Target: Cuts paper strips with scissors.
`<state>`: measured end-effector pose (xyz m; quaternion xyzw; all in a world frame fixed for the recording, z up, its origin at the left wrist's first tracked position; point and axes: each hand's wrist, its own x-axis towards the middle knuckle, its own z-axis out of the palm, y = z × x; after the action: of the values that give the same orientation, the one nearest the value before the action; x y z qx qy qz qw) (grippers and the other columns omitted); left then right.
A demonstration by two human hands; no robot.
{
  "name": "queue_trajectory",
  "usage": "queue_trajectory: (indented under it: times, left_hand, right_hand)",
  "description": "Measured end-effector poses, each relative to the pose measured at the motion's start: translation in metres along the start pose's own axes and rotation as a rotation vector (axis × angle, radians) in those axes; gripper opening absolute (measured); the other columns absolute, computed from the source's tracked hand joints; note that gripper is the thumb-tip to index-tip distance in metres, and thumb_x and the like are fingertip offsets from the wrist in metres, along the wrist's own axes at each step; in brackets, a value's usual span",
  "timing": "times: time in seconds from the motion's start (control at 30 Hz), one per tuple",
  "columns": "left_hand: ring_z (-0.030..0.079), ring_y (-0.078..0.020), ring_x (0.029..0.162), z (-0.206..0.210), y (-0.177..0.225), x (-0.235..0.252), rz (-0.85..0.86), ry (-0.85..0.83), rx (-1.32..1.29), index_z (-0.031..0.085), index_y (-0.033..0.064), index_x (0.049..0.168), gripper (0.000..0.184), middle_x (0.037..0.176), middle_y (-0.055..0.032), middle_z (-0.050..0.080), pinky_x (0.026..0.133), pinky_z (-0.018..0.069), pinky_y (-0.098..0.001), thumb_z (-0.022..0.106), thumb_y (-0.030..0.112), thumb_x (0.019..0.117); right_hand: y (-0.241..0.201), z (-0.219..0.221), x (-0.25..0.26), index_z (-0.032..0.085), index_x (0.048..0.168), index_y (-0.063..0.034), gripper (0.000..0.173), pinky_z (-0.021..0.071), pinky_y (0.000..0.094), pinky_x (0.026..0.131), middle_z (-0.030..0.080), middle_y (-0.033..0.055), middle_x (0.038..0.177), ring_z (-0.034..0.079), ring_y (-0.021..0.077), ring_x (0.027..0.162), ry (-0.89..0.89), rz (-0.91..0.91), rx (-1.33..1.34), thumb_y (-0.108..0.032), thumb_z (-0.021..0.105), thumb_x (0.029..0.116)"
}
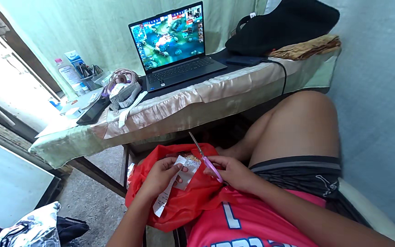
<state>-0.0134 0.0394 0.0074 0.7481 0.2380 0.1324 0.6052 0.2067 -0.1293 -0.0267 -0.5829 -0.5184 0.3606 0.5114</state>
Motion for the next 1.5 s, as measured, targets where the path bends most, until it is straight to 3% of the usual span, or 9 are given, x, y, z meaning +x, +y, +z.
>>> queue_trajectory:
  times: [0.1,0.27,0.37,0.5,0.63,0.83,1.07,1.17,1.5]
  left_hand:
    - [0.074,-0.0209,0.083,0.003,-0.001,0.002,0.017,0.039,-0.033,0.069,0.0033,0.115,0.023,0.108,-0.0097,0.076,0.068,0.0627,-0.0344,0.054,0.020,0.1075]
    - [0.068,-0.0289,0.115,0.005,-0.008,0.008,0.076,0.079,-0.269,0.066,-0.0011,0.117,0.026,0.127,-0.0154,0.069,0.096,0.0575,-0.0476,0.048,0.015,0.1082]
    - [0.063,-0.0304,0.124,0.008,-0.011,0.009,0.129,0.013,-0.351,0.063,-0.0031,0.120,0.026,0.138,-0.0178,0.062,0.104,0.0532,-0.0495,0.048,0.013,0.1069]
    - [0.067,-0.0264,0.116,0.020,-0.011,0.007,0.221,-0.060,-0.268,0.067,-0.0015,0.120,0.025,0.134,-0.0147,0.065,0.099,0.0565,-0.0458,0.053,0.014,0.1055]
    - [0.072,-0.0241,0.101,0.028,-0.009,0.006,0.273,-0.072,-0.214,0.067,-0.0024,0.120,0.025,0.120,-0.0143,0.071,0.089,0.0619,-0.0420,0.052,0.012,0.1066]
    - [0.072,-0.0265,0.097,0.027,-0.012,0.005,0.309,-0.058,-0.271,0.068,-0.0033,0.117,0.025,0.115,-0.0163,0.071,0.087,0.0622,-0.0445,0.051,0.013,0.1071]
    - [0.071,-0.0205,0.085,0.034,-0.016,0.007,0.316,-0.048,-0.426,0.066,-0.0005,0.114,0.022,0.104,-0.0127,0.070,0.079,0.0618,-0.0389,0.051,0.015,0.1068]
    - [0.070,-0.0188,0.084,0.036,-0.016,0.007,0.328,-0.041,-0.442,0.066,0.0000,0.113,0.022,0.103,-0.0116,0.070,0.079,0.0611,-0.0375,0.052,0.015,0.1067]
    - [0.069,-0.0159,0.084,0.036,-0.013,0.004,0.383,-0.064,-0.497,0.068,0.0025,0.111,0.020,0.106,-0.0093,0.071,0.079,0.0604,-0.0348,0.054,0.016,0.1061]
  right_hand:
    - [0.000,0.003,-0.001,0.067,0.133,-0.0125,0.041,0.0588,0.0241,0.082,0.074,-0.0016,0.106,0.070,0.0063,0.089,-0.018,0.014,-0.049,-0.030,0.073,0.0963]
    - [0.002,0.004,-0.001,0.054,0.138,-0.0147,0.053,0.0591,0.0281,0.074,0.072,0.0000,0.089,0.069,0.0095,0.076,-0.044,0.068,-0.087,-0.033,0.076,0.0936]
    - [0.000,0.006,-0.004,0.051,0.128,-0.0127,0.051,0.0580,0.0292,0.069,0.070,-0.0007,0.087,0.067,0.0088,0.072,-0.054,0.049,-0.246,-0.039,0.076,0.0925]
    - [-0.003,0.010,-0.005,0.060,0.109,-0.0100,0.037,0.0524,0.0265,0.063,0.063,0.0005,0.082,0.059,0.0076,0.066,-0.093,-0.027,-0.343,-0.038,0.076,0.0923]
    - [-0.003,0.012,-0.005,0.063,0.110,-0.0109,0.032,0.0552,0.0252,0.064,0.067,0.0006,0.089,0.062,0.0063,0.068,-0.122,-0.028,-0.330,-0.035,0.076,0.0926]
    - [-0.010,0.012,-0.005,0.059,0.093,-0.0103,0.031,0.0542,0.0238,0.052,0.062,-0.0004,0.076,0.060,0.0065,0.056,-0.127,0.071,-0.216,-0.034,0.079,0.0907]
    - [-0.012,0.010,-0.005,0.059,0.090,-0.0107,0.025,0.0486,0.0200,0.048,0.065,-0.0021,0.071,0.058,0.0043,0.052,-0.216,0.085,0.011,-0.026,0.079,0.0916]
    - [-0.012,0.008,-0.004,0.059,0.094,-0.0098,0.021,0.0519,0.0207,0.051,0.071,0.0003,0.081,0.064,0.0057,0.059,-0.288,0.073,0.113,-0.021,0.077,0.0930]
    - [-0.007,0.005,0.000,0.062,0.096,-0.0092,0.019,0.0559,0.0225,0.059,0.074,0.0022,0.086,0.068,0.0079,0.066,-0.366,-0.008,0.250,-0.018,0.078,0.0915]
